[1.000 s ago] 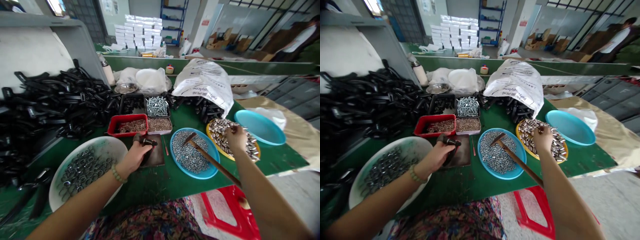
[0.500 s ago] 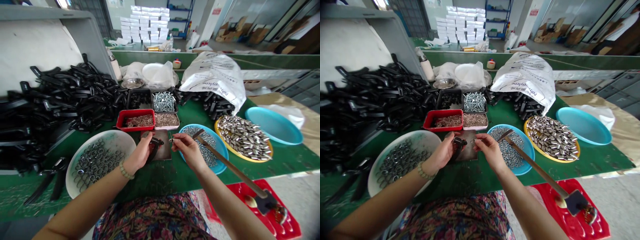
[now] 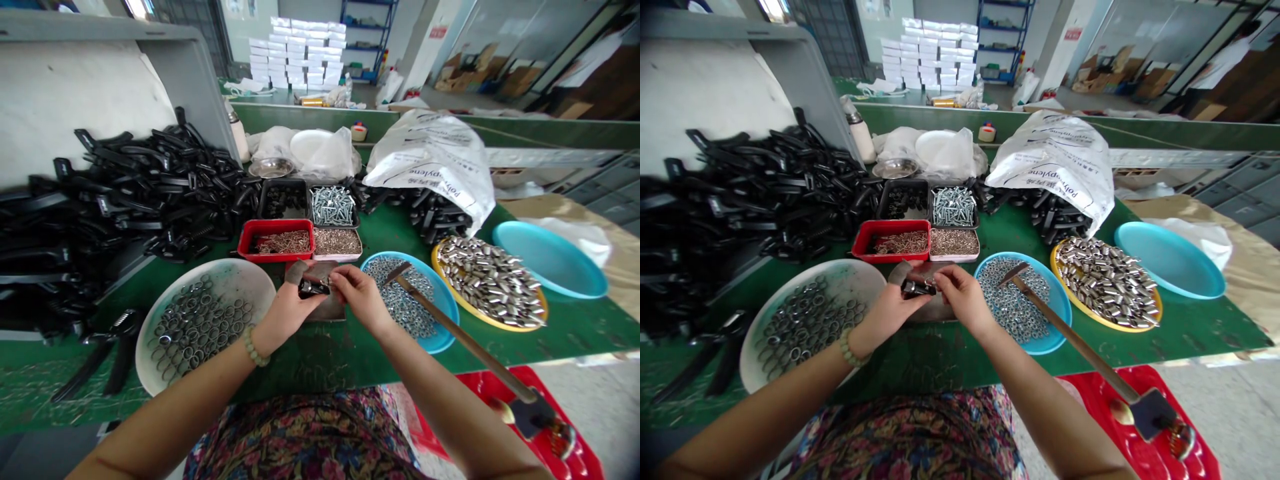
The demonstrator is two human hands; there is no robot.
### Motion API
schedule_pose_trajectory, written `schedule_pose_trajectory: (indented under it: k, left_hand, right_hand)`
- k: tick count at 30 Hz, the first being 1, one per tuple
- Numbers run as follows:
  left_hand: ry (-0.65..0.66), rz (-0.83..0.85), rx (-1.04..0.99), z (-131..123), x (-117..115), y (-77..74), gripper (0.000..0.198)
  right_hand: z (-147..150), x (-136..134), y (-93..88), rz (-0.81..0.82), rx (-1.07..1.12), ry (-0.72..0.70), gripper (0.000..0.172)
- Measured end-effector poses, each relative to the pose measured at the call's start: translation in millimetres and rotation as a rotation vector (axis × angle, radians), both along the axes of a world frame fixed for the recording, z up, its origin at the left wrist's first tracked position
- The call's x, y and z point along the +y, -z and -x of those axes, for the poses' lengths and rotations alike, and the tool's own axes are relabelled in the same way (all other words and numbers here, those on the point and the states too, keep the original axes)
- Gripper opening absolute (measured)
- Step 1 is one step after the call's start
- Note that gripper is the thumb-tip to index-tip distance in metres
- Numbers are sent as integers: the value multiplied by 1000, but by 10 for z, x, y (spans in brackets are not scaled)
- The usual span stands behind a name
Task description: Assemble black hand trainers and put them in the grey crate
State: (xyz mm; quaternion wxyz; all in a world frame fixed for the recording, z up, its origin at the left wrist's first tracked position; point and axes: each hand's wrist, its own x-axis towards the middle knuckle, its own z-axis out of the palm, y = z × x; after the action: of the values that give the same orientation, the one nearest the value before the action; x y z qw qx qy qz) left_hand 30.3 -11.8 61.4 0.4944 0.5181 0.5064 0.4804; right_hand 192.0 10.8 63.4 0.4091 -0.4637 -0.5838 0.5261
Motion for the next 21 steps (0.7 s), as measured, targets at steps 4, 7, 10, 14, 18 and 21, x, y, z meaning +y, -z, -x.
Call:
schedule_pose_trajectory:
  k: [4,7,10,14,18,21]
  left_hand:
    - [20,-76,56,-15,-13,-1,51]
    - [52,-131,127,-16,-28,25,49]
    - [74,-132,145,-4,8,44,44]
    - [257,-36,190,-6,184,12,25]
    - [337,225,-55,-18,307,-55,22]
    - [257,358,-174,43,272,-124,25]
  right_hand:
    - [16,39,28,77,9,-8,31]
    - [-2,67,68,75,-36,22,35]
    - [-41,20,49,-108,-223,83,35]
    - [-53,54,-84,-486,-696,-1,30]
    - [-222,725,-152,-538,-947,-144,27]
    - [-559,1489,-137,-417,-1279,119,36]
